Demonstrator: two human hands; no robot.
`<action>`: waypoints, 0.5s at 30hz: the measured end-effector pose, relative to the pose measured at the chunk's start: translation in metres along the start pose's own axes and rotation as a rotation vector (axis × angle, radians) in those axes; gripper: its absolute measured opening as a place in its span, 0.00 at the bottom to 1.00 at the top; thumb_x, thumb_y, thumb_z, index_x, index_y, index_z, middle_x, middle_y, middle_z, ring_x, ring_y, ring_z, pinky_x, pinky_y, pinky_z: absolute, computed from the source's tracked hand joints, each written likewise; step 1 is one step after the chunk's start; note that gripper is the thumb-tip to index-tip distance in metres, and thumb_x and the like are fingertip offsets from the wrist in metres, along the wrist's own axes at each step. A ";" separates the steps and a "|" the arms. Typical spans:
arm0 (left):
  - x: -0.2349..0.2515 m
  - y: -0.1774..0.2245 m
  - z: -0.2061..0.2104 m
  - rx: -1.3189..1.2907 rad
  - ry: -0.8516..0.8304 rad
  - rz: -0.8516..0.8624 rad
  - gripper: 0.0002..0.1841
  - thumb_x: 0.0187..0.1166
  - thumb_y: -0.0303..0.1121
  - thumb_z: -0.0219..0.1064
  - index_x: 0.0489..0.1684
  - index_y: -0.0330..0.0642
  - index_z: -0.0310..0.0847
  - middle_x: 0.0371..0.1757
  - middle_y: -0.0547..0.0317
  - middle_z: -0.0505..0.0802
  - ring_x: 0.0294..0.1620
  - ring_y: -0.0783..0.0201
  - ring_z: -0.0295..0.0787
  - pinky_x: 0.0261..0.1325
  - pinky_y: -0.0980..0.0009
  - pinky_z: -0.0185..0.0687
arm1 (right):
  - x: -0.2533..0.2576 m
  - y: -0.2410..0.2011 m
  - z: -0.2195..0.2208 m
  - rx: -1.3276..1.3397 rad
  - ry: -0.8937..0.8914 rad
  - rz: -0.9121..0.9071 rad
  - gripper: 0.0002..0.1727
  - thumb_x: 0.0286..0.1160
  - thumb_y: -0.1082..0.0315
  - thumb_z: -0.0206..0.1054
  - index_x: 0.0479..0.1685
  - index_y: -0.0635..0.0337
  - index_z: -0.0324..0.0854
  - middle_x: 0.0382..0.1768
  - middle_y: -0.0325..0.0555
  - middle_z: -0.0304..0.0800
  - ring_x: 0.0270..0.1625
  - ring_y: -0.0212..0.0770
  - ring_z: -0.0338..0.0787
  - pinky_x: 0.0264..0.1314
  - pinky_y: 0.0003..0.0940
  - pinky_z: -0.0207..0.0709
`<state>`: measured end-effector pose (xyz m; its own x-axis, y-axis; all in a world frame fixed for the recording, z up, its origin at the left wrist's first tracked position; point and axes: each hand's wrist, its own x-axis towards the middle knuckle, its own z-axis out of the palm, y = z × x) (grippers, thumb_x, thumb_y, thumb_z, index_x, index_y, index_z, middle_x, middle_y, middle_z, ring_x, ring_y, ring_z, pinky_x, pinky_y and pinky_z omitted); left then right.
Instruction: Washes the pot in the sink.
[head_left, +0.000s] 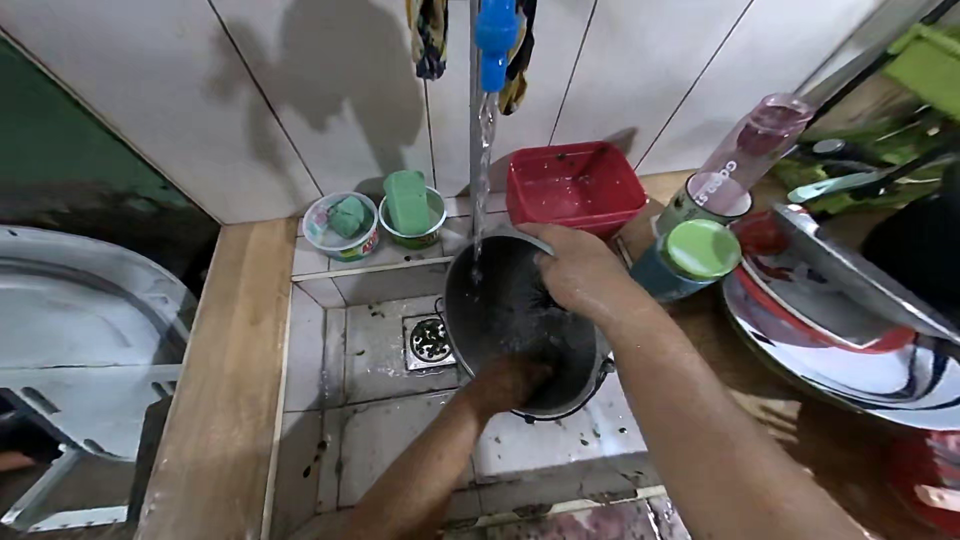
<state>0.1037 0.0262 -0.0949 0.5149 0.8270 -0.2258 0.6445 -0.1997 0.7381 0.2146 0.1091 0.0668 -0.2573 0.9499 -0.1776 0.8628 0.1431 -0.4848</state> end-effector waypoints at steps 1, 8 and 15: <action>-0.005 0.020 -0.003 -0.156 -0.051 -0.047 0.24 0.95 0.43 0.47 0.75 0.37 0.78 0.70 0.41 0.88 0.73 0.46 0.83 0.79 0.44 0.71 | 0.000 -0.003 -0.001 -0.004 -0.002 0.010 0.27 0.89 0.71 0.52 0.85 0.42 0.72 0.79 0.52 0.79 0.81 0.58 0.77 0.81 0.65 0.66; -0.037 0.065 0.008 -0.602 0.108 0.093 0.31 0.95 0.49 0.33 0.86 0.43 0.67 0.85 0.52 0.75 0.85 0.58 0.70 0.88 0.54 0.61 | 0.003 0.009 -0.009 0.055 0.042 0.060 0.25 0.90 0.72 0.53 0.84 0.50 0.73 0.76 0.58 0.81 0.80 0.59 0.78 0.80 0.64 0.67; -0.009 -0.058 -0.028 0.476 0.074 0.042 0.21 0.91 0.44 0.53 0.75 0.54 0.84 0.84 0.52 0.78 0.90 0.49 0.62 0.93 0.45 0.45 | 0.001 0.002 -0.002 0.004 0.011 -0.020 0.26 0.89 0.71 0.52 0.84 0.44 0.74 0.78 0.51 0.81 0.80 0.55 0.79 0.80 0.63 0.68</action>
<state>0.0459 0.0449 -0.1175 0.5152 0.8450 -0.1435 0.8201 -0.4373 0.3690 0.2173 0.1106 0.0672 -0.2695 0.9499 -0.1586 0.8558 0.1608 -0.4916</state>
